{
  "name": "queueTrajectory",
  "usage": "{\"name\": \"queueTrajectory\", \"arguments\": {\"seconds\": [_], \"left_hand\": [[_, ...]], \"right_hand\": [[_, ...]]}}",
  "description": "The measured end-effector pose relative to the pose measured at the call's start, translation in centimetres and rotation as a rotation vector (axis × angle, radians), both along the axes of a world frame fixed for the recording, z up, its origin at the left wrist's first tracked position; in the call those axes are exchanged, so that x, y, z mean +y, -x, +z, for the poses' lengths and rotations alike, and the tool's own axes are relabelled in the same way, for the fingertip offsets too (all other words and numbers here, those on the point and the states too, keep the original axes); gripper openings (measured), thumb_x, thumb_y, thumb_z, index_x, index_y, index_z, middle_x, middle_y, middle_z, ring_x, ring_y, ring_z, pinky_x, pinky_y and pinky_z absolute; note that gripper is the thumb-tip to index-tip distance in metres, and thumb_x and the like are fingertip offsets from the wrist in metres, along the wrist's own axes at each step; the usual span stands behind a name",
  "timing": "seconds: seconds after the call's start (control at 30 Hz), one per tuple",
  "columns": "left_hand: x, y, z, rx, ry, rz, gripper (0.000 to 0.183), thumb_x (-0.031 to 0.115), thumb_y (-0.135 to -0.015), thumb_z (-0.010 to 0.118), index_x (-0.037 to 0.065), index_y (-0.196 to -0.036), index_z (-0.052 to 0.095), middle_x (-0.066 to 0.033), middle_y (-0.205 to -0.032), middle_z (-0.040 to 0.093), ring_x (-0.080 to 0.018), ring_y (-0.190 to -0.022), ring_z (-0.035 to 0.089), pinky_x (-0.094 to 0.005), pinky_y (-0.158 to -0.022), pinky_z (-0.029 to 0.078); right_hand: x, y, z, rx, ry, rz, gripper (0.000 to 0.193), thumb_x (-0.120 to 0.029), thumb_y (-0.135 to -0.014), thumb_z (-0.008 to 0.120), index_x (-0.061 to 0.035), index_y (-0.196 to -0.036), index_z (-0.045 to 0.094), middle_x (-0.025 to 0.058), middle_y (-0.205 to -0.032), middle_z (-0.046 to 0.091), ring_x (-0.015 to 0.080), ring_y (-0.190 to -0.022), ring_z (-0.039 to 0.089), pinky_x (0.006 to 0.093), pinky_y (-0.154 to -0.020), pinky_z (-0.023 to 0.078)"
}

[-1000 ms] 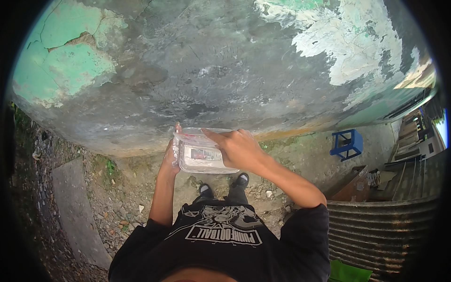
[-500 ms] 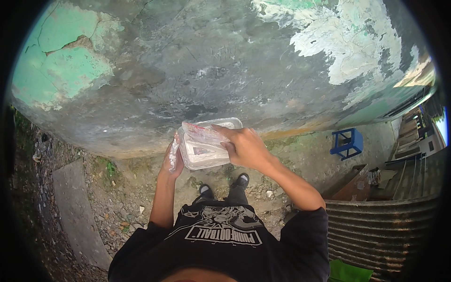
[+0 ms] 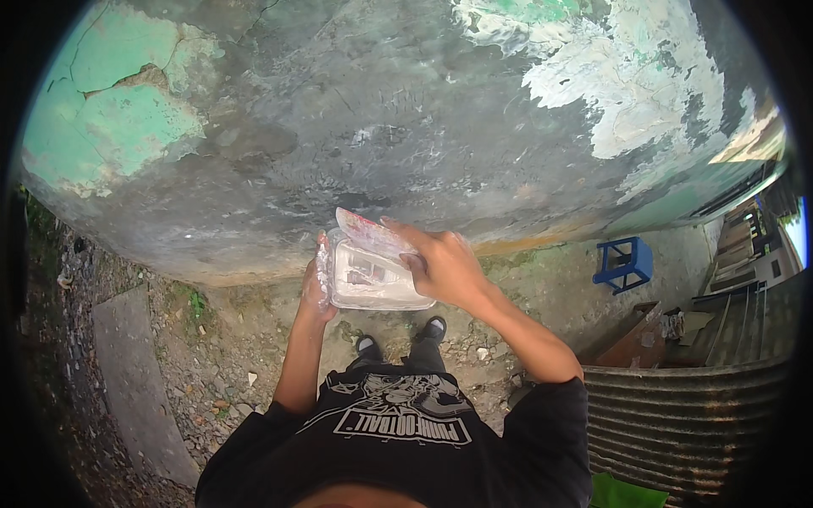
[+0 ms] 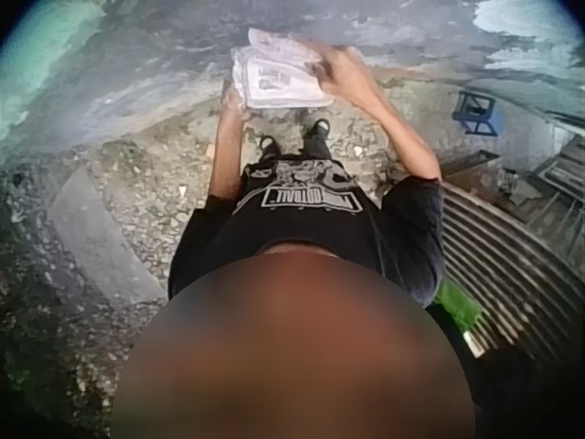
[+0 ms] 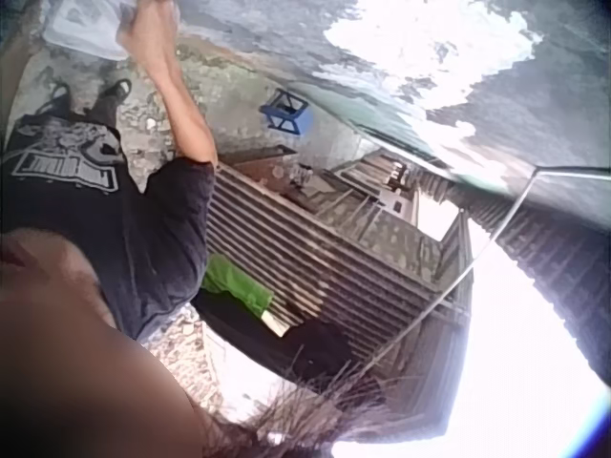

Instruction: Apply wall putty or filler to a damaged area of an exterior wall using a putty knife.

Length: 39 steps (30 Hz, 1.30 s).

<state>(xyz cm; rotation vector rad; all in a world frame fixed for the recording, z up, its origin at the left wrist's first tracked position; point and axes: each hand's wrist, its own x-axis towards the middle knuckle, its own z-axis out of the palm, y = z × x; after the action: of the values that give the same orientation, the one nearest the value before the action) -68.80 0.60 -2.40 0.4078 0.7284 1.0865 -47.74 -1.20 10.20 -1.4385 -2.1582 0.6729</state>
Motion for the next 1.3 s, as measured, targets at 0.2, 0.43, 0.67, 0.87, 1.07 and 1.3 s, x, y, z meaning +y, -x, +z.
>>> {"name": "queueTrajectory", "arguments": {"seconds": [0.2,0.43,0.67,0.87,1.07,1.3], "left_hand": [[-0.1,-0.4,-0.1,0.060,-0.002,0.019,0.060,0.056,-0.093,0.054,-0.001,-0.111,0.062,-0.0114,-0.101,0.068,-0.0191,-0.085,0.068,-0.0336,-0.075,0.058],[-0.1,-0.4,0.5,0.079,-0.042,0.111,0.063,0.056,-0.095,0.052,-0.005,-0.112,0.060,-0.0147,-0.100,0.068,-0.0210,-0.085,0.069,-0.0338,-0.076,0.059],[-0.6,-0.9,0.6,0.061,-0.094,0.110,0.065,0.054,-0.097,0.047,-0.007,-0.114,0.058,-0.0174,-0.103,0.067,-0.0242,-0.088,0.069,-0.0365,-0.078,0.060],[-0.6,-0.7,0.6,0.025,-0.039,0.101,0.064,0.053,-0.098,0.047,-0.006,-0.117,0.057,-0.0177,-0.107,0.066,-0.0241,-0.090,0.069,-0.0390,-0.078,0.060],[-0.9,-0.8,0.0,-0.028,-0.068,0.041,0.063,0.052,-0.098,0.047,-0.006,-0.120,0.055,-0.0171,-0.108,0.066,-0.0235,-0.092,0.068,-0.0381,-0.082,0.059],[-0.7,0.0,-1.4,-0.027,0.024,0.028,0.060,0.053,-0.099,0.044,-0.001,-0.125,0.053,-0.0156,-0.118,0.062,-0.0269,-0.101,0.065,-0.0394,-0.085,0.057]], "right_hand": [[0.1,-0.1,-1.0,-0.122,-0.122,0.083,0.066,0.004,-0.073,0.063,-0.0156,-0.136,0.055,0.0207,-0.091,0.069,0.0376,-0.063,0.063,0.0412,-0.062,0.052],[0.0,-0.9,-0.2,-0.069,-0.164,0.202,0.061,0.003,-0.072,0.060,-0.0125,-0.131,0.060,0.0175,-0.086,0.069,0.0365,-0.067,0.065,0.0430,-0.062,0.052],[-0.3,-0.2,0.0,-0.239,-0.293,0.173,0.063,0.006,-0.070,0.062,-0.0174,-0.129,0.063,0.0148,-0.087,0.071,0.0306,-0.064,0.066,0.0381,-0.053,0.050],[0.0,-1.2,-1.0,-0.028,-0.282,0.216,0.060,0.002,-0.067,0.061,-0.0139,-0.125,0.065,0.0131,-0.082,0.071,0.0303,-0.062,0.066,0.0384,-0.055,0.051],[0.9,-0.9,1.4,-0.128,-0.423,0.145,0.060,0.002,-0.067,0.061,-0.0138,-0.124,0.066,0.0150,-0.085,0.070,0.0298,-0.061,0.065,0.0376,-0.053,0.050],[-0.3,-0.5,-0.7,-0.206,-0.196,0.221,0.057,0.000,-0.069,0.065,-0.0138,-0.125,0.065,0.0168,-0.081,0.070,0.0310,-0.062,0.066,0.0382,-0.055,0.051]]}}
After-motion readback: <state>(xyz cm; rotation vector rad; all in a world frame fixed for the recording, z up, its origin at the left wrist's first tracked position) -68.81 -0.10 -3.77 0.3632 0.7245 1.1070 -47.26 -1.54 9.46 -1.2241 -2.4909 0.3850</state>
